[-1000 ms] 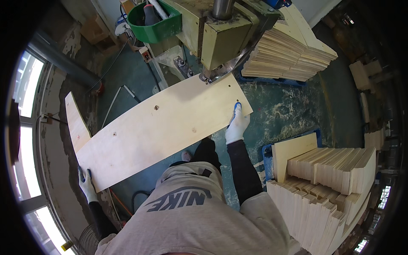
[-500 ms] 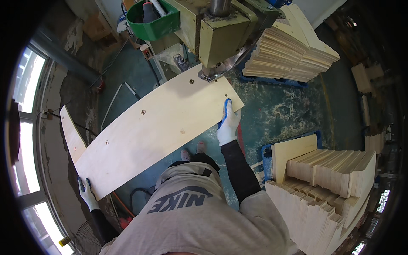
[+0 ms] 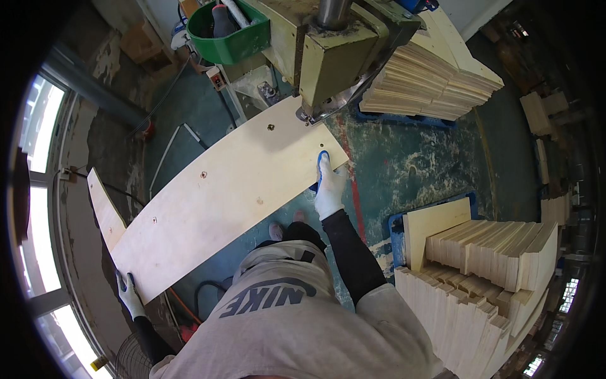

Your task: The person picks up L-shaped wooden boards from a stack, places them into a specialized woodworking machine to be processed, and then returns them to another stack on a pallet.

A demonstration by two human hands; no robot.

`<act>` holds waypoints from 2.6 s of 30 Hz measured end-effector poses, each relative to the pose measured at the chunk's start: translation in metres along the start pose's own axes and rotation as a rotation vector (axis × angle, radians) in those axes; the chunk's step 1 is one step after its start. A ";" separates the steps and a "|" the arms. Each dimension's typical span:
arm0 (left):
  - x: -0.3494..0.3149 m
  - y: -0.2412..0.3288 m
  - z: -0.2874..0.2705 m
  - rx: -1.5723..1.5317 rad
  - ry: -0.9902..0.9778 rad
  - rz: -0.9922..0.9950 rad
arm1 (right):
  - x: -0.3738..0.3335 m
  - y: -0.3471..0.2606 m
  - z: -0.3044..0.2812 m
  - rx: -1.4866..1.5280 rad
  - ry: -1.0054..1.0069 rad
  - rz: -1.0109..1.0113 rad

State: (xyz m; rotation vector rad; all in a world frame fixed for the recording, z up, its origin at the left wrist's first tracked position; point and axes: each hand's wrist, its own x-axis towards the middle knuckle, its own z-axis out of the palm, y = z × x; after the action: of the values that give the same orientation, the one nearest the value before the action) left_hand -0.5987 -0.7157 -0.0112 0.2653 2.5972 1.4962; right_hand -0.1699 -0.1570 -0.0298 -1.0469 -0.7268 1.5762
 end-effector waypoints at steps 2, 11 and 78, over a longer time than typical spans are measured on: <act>0.008 0.002 0.007 0.102 -0.016 0.036 | 0.000 0.003 0.000 0.018 -0.003 -0.037; 0.031 0.020 0.007 -0.081 0.032 0.007 | -0.018 -0.001 0.005 -0.093 -0.077 0.010; 0.014 0.033 -0.106 0.230 0.003 -0.038 | -0.106 -0.039 -0.035 0.095 -0.481 0.526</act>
State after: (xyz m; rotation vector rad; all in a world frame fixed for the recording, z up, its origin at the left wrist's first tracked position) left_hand -0.6311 -0.7854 0.0699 0.2350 2.7604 1.1870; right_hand -0.1154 -0.2518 0.0163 -0.8305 -0.7156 2.3429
